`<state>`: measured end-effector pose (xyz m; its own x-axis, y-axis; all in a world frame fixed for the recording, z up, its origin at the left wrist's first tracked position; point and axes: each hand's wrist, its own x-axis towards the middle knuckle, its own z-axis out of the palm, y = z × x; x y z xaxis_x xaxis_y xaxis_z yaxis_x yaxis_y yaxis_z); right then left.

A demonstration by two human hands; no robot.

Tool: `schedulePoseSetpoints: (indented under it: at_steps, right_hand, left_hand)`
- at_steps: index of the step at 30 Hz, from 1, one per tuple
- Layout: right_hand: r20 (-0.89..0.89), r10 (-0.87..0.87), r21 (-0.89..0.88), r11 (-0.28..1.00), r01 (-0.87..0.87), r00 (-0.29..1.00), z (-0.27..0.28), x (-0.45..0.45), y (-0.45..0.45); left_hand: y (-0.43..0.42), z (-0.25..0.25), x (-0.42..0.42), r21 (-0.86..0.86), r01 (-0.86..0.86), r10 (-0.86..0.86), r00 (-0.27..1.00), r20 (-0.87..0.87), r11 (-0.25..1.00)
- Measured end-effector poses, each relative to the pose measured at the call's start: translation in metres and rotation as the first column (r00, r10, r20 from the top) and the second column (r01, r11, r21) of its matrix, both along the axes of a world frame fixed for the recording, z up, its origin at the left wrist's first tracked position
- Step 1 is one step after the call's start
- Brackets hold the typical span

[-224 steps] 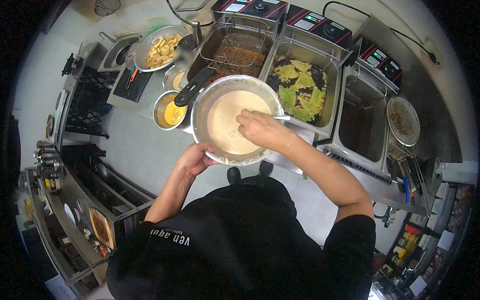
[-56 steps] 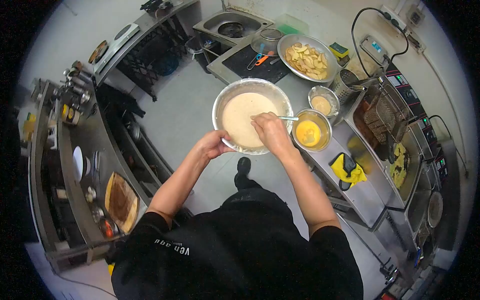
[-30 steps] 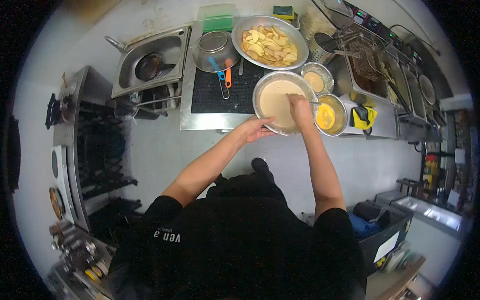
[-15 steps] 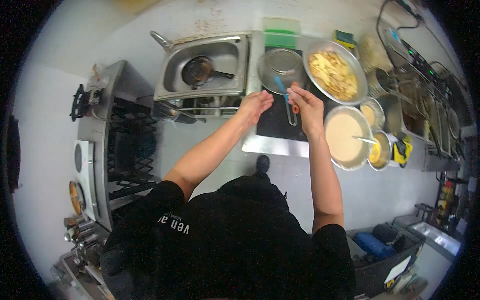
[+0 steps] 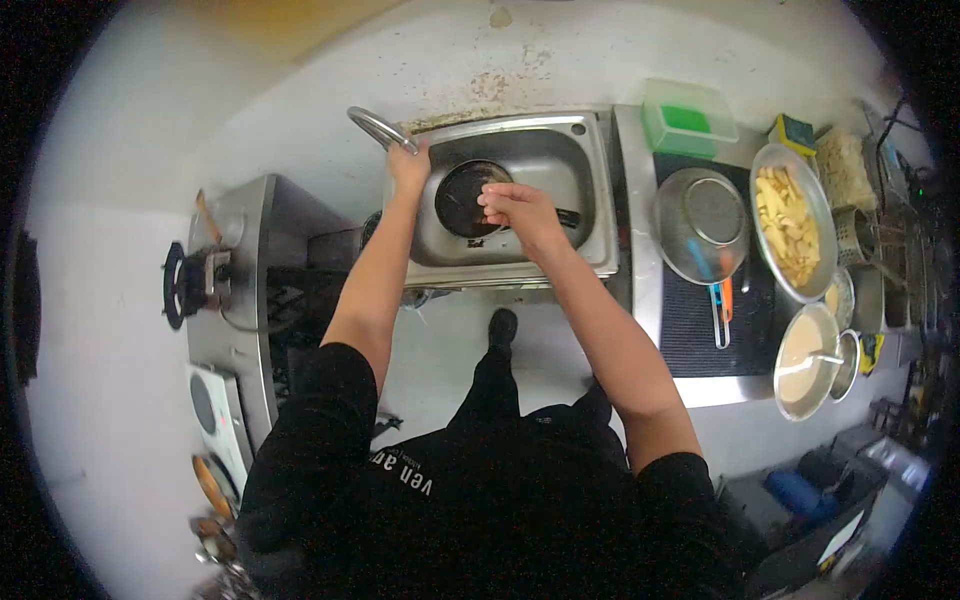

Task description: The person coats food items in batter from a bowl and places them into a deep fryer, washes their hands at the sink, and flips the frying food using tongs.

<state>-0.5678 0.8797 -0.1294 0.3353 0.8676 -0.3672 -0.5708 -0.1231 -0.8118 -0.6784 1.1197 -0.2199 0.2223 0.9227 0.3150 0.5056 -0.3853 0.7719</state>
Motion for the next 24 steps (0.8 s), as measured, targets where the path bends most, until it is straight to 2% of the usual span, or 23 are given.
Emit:
schedulePoseSetpoints:
  at_steps: [1, 3, 5, 7, 8, 11, 12, 13, 15, 16, 17, 19, 20, 21, 23, 24]
  right_hand:
    - [-0.054, -0.028, -0.072, 0.997, 0.024, 0.998, -0.011, -0.016, 0.018]
    - [-0.128, -0.085, -0.101, 0.992, 0.072, 0.988, -0.036, -0.037, 0.058]
    - [-0.237, -0.184, -0.129, 0.979, 0.157, 0.954, -0.052, -0.054, 0.091]
    - [-0.241, -0.235, -0.145, 0.968, 0.204, 0.942, -0.058, -0.066, 0.113]
    - [-0.257, -0.24, -0.156, 0.966, 0.205, 0.936, -0.059, -0.071, 0.122]
    - [-0.285, -0.273, -0.182, 0.957, 0.228, 0.919, -0.068, -0.076, 0.143]
    - [-0.3, -0.29, -0.178, 0.953, 0.245, 0.909, -0.069, -0.078, 0.149]
    - [-0.313, -0.302, -0.174, 0.95, 0.258, 0.901, -0.07, -0.079, 0.154]
    - [-0.346, -0.308, -0.148, 0.951, 0.272, 0.886, -0.067, -0.081, 0.164]
    - [-0.38, -0.302, -0.119, 0.953, 0.278, 0.874, -0.066, -0.083, 0.169]
    - [-0.382, -0.311, -0.122, 0.95, 0.286, 0.87, -0.064, -0.084, 0.173]
    - [-0.385, -0.343, -0.168, 0.939, 0.301, 0.857, -0.062, -0.086, 0.177]
    - [-0.382, -0.355, -0.174, 0.934, 0.311, 0.853, -0.064, -0.086, 0.18]
    - [-0.367, -0.364, -0.198, 0.93, 0.31, 0.856, -0.066, -0.085, 0.185]
    - [-0.347, -0.369, -0.225, 0.925, 0.306, 0.862, -0.07, -0.087, 0.189]
    - [-0.399, -0.351, -0.193, 0.935, 0.297, 0.847, -0.07, -0.089, 0.192]
  left_hand:
    - [0.026, -0.021, -0.001, -0.029, 0.023, -0.024, 1.0, -0.012, 0.999]
    - [0.056, -0.023, -0.001, 0.204, 0.097, -0.037, 0.96, -0.278, 0.974]
    - [0.074, -0.033, -0.001, 0.138, 0.163, -0.127, 0.962, -0.24, 0.977]
    - [0.082, -0.049, 0.003, 0.306, 0.093, -0.083, 0.995, -0.047, 0.947]
    - [0.068, -0.035, 0.005, 0.217, 0.058, -0.085, 0.989, 0.121, 0.975]
    - [0.069, -0.05, -0.001, 0.284, 0.07, -0.081, 0.996, 0.029, 0.956]
    - [0.067, -0.052, -0.003, 0.184, 0.122, -0.121, 0.993, -0.013, 0.975]
    - [0.067, -0.052, -0.003, 0.181, 0.134, -0.134, 0.991, -0.014, 0.974]
    - [0.065, -0.044, -0.003, 0.456, 0.055, 0.013, 0.99, -0.143, 0.888]
    - [0.059, -0.042, 0.001, 0.112, 0.059, -0.079, 0.98, 0.184, 0.992]
    - [0.063, -0.049, 0.0, 0.109, 0.069, -0.088, 0.979, 0.182, 0.992]
    - [0.068, -0.064, 0.001, 0.203, -0.003, 0.005, 1.0, -0.007, 0.979]
    - [0.064, -0.058, 0.001, 0.197, 0.007, -0.006, 1.0, -0.007, 0.98]
    - [0.059, -0.048, 0.0, 0.007, 0.03, -0.031, 0.986, 0.164, 1.0]
    - [0.056, -0.04, -0.003, -0.18, 0.079, -0.014, 0.942, 0.334, 0.98]
    - [0.064, -0.054, -0.009, -0.091, 0.141, -0.123, 0.975, 0.184, 0.986]
